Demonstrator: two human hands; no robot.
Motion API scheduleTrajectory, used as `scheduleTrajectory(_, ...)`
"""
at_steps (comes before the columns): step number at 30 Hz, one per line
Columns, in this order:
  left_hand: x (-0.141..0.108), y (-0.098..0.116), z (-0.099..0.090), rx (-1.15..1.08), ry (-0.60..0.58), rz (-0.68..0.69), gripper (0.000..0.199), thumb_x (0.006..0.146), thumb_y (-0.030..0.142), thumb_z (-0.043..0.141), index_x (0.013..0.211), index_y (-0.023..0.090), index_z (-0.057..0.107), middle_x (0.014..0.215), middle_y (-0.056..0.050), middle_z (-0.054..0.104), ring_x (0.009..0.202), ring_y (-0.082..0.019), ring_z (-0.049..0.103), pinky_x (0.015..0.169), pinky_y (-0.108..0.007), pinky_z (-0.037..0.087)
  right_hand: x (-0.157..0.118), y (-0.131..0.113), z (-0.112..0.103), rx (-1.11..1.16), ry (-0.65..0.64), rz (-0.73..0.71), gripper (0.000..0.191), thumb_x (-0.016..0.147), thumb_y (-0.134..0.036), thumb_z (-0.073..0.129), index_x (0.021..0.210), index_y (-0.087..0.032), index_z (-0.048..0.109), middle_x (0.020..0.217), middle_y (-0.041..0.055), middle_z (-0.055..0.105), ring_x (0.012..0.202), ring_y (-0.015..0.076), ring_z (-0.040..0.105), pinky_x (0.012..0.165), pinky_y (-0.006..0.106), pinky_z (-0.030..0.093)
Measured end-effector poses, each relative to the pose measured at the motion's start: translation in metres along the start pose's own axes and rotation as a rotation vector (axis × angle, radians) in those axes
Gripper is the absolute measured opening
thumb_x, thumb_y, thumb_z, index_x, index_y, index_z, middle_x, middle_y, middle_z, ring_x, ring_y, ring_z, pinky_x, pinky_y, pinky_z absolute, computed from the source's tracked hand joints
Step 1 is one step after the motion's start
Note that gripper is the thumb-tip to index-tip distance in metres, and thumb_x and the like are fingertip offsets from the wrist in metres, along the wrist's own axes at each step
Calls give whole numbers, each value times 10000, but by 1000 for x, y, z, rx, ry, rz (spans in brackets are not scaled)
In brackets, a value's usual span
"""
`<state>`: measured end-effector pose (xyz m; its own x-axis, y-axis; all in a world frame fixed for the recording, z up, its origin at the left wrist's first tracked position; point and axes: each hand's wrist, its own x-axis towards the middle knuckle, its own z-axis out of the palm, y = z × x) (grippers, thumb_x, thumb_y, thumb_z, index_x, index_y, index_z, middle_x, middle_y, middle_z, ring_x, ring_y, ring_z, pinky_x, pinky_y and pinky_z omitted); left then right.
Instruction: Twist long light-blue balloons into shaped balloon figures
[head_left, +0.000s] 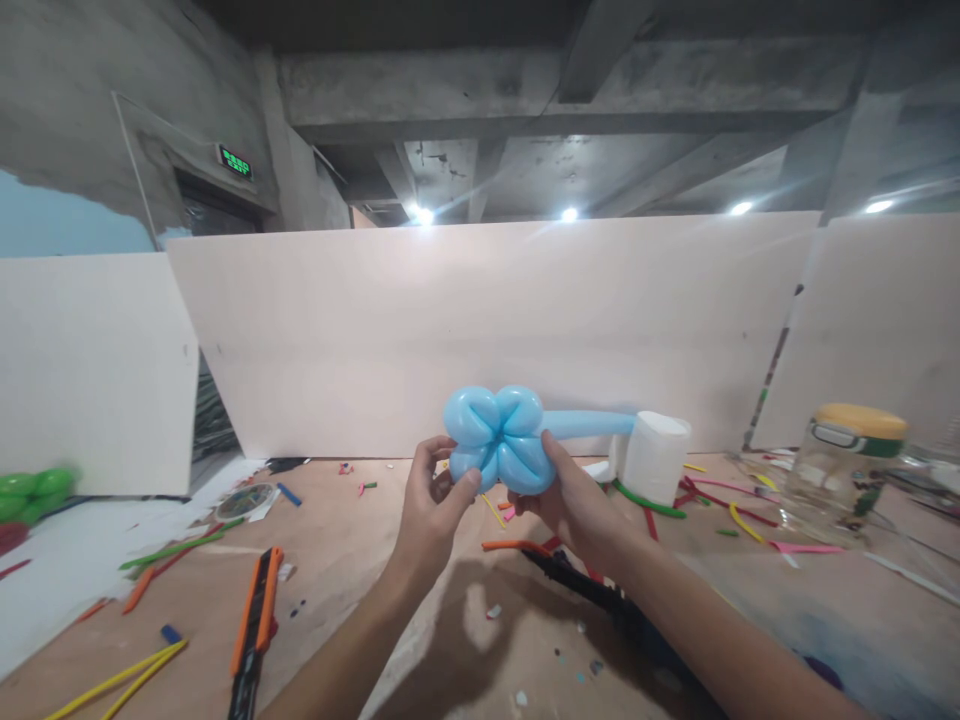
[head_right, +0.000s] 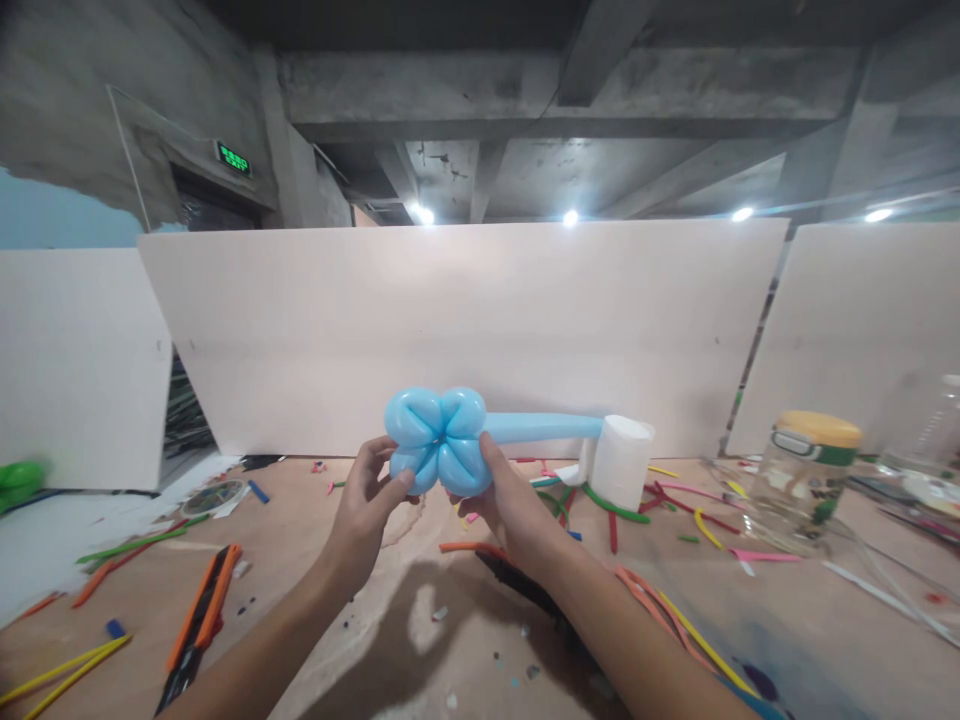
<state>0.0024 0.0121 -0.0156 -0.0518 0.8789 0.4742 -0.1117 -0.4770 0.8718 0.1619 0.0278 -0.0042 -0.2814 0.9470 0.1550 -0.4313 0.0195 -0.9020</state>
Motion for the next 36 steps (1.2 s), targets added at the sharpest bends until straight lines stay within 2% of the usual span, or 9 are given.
scheduleTrajectory(18, 1, 1, 0, 11, -1, -9, 350, 783, 380, 599, 1039, 212, 430, 1016, -39, 518, 765, -135, 565, 631, -273, 472, 0, -2, 1, 7, 0, -1, 440, 754, -621, 550, 764, -182, 567, 662, 11, 548, 618, 156, 492, 569, 285, 395)
scheduleTrajectory(28, 0, 3, 0, -6, 19, 4, 344, 776, 380, 607, 1024, 218, 433, 991, -34, 533, 755, -138, 571, 625, -267, 480, -2, -4, 3, 17, 10, 15, 425, 767, -609, 541, 830, -191, 582, 709, 19, 572, 620, 155, 492, 576, 282, 396)
scheduleTrajectory(36, 1, 3, 0, -7, 36, 25, 334, 770, 374, 612, 1018, 222, 449, 975, -25, 529, 738, -127, 569, 617, -260, 476, -1, -2, 1, 14, 15, 7, 438, 754, -619, 554, 791, -184, 577, 675, 12, 561, 618, 156, 497, 576, 284, 397)
